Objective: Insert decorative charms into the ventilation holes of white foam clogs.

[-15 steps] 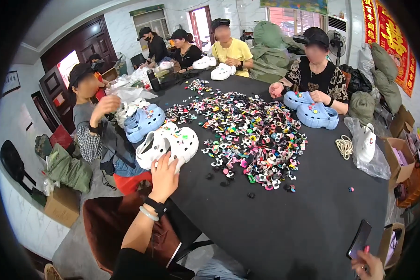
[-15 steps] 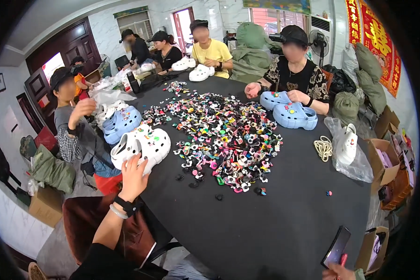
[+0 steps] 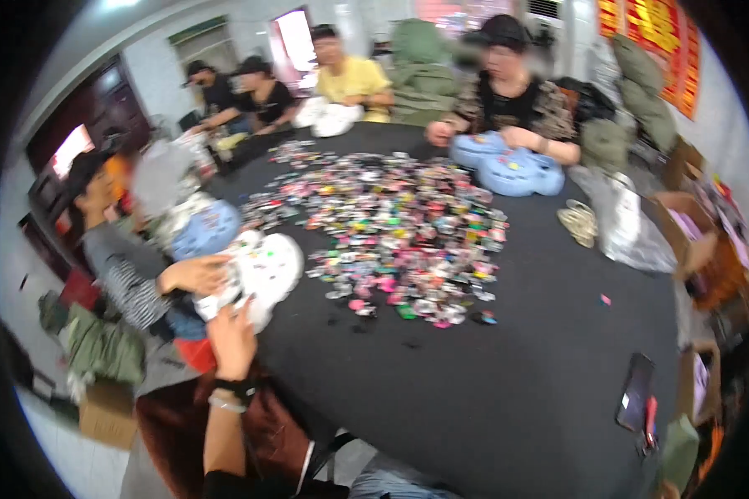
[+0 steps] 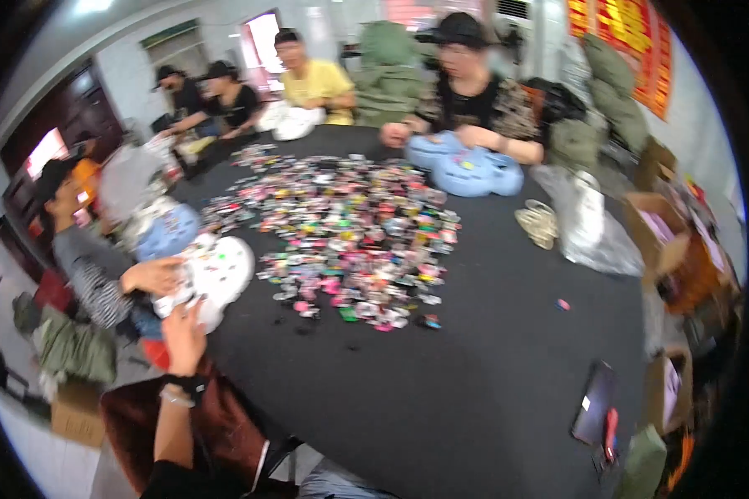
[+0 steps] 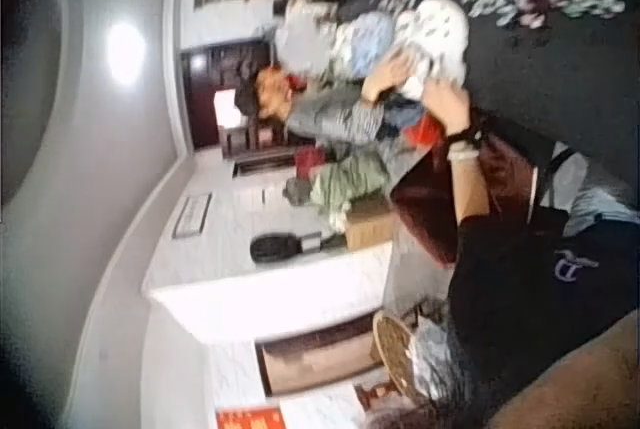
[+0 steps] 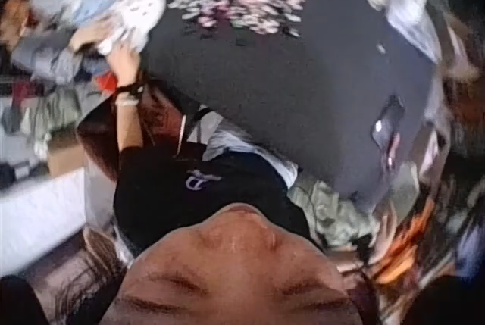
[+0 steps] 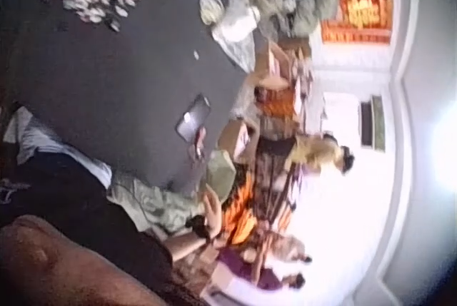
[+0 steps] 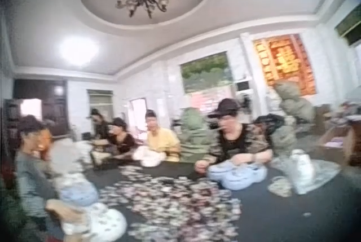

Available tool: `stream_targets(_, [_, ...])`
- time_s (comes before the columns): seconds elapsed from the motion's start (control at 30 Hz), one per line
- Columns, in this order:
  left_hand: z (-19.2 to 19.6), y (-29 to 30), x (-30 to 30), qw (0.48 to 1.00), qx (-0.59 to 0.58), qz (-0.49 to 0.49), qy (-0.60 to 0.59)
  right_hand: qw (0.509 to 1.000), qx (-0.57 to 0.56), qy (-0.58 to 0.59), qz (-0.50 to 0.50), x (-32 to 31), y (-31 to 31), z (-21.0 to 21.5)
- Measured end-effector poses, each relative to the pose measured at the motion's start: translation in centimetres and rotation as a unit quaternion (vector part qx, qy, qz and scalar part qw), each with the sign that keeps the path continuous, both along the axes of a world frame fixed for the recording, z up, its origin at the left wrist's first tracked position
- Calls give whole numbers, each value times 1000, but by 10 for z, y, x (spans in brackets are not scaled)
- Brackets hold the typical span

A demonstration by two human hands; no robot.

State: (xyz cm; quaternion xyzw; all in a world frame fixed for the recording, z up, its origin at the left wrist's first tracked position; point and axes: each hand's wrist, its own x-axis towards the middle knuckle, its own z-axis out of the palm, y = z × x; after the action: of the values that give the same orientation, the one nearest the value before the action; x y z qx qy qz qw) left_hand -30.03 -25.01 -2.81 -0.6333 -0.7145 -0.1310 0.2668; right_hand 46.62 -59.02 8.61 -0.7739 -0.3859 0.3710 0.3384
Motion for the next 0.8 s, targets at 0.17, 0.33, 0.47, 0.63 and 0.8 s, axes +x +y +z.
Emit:
stream_targets(0.17, [3, -4, -15, 998, 13, -47, -29, 990, 54, 5, -130, 64, -8, -54])
stream_targets(0.33, [-51, -2, -16, 988, 45, -148, 16, 986, -16, 10, -168, 94, -29, -81])
stream_targets(0.47, [3, -39, 129, 957, -48, -263, -113, 982, -27, 11, -187, 103, -40, -100])
stream_targets(0.63, [-12, -56, 186, 919, -113, -326, -192, 955, 25, -202, -217, 163, -69, -186])
stream_targets(0.8, [-22, -60, 205, 906, -111, -350, -212, 872, -205, -367, -250, 196, -60, -271])
